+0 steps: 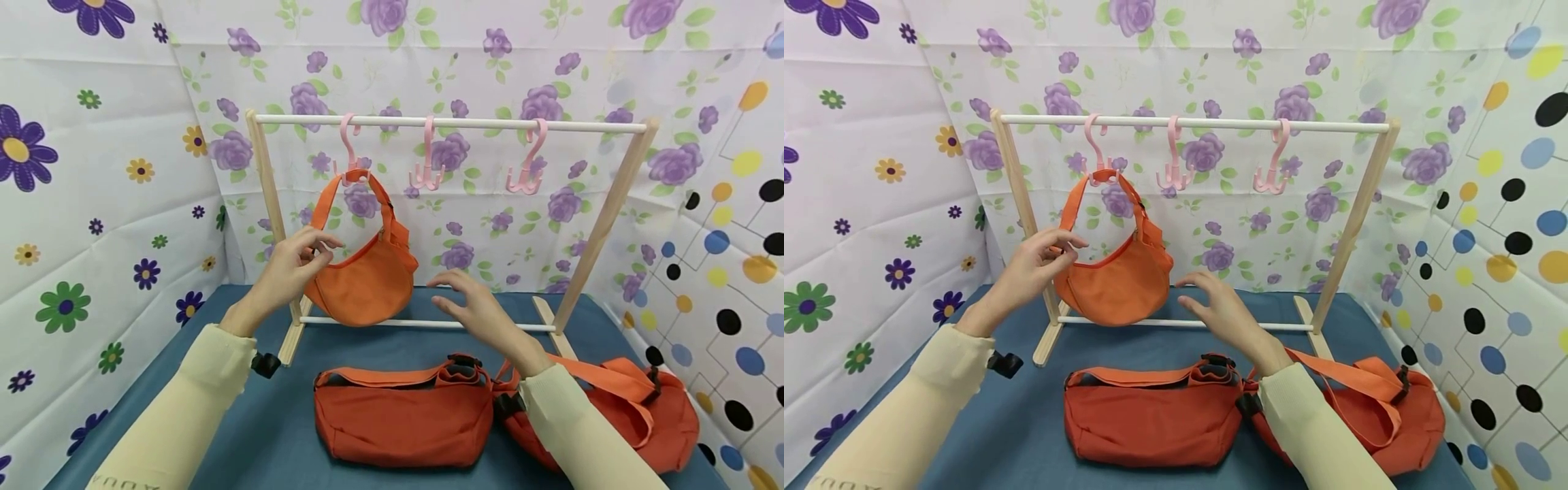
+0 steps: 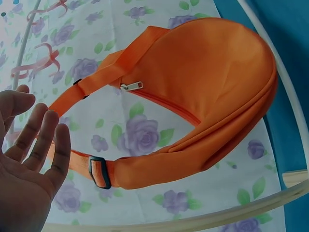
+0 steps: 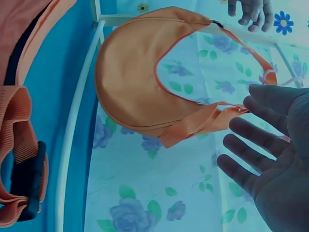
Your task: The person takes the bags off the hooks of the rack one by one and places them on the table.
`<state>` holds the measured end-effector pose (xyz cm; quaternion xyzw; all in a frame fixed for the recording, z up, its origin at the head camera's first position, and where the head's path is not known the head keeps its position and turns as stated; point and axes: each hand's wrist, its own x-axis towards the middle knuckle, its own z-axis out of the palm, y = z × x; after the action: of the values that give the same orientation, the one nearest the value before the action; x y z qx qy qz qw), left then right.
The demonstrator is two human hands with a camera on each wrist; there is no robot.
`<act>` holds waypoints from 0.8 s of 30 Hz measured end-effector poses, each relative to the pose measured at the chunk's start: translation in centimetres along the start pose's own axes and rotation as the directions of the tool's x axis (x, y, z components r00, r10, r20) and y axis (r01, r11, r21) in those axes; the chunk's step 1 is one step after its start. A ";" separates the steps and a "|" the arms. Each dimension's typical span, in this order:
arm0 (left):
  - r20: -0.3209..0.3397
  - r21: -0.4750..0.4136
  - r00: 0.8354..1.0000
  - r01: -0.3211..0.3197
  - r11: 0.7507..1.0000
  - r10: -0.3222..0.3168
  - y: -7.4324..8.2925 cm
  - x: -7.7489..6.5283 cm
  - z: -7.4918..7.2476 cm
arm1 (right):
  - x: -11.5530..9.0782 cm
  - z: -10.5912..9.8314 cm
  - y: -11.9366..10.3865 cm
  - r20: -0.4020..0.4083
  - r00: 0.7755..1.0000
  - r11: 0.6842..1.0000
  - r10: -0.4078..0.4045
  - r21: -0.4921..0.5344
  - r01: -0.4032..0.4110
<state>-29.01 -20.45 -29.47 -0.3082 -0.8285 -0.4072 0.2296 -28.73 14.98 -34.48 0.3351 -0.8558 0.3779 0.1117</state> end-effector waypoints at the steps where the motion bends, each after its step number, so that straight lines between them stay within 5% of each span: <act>1: -0.005 0.003 1.000 -0.003 1.000 0.003 0.0 0.2 -0.1 | 0.2 -0.1 -0.1 -0.003 1.000 1.000 -0.005 -0.002 0.005; 13: -0.092 0.123 0.993 -0.062 0.990 0.073 0.0 2.8 -1.3 | 1.7 -0.8 -0.5 -0.021 1.000 1.000 -0.014 -0.016 0.014; 24: -0.127 0.218 0.981 -0.118 0.969 0.148 1.7 6.2 -2.6 | 3.6 -0.9 -1.3 -0.013 1.000 1.000 -0.010 -0.010 0.010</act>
<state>-31.84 -19.76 -23.17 -0.3074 -0.8256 -0.3221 0.3465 -30.63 13.19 -31.49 0.3364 -0.8552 0.3753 0.1205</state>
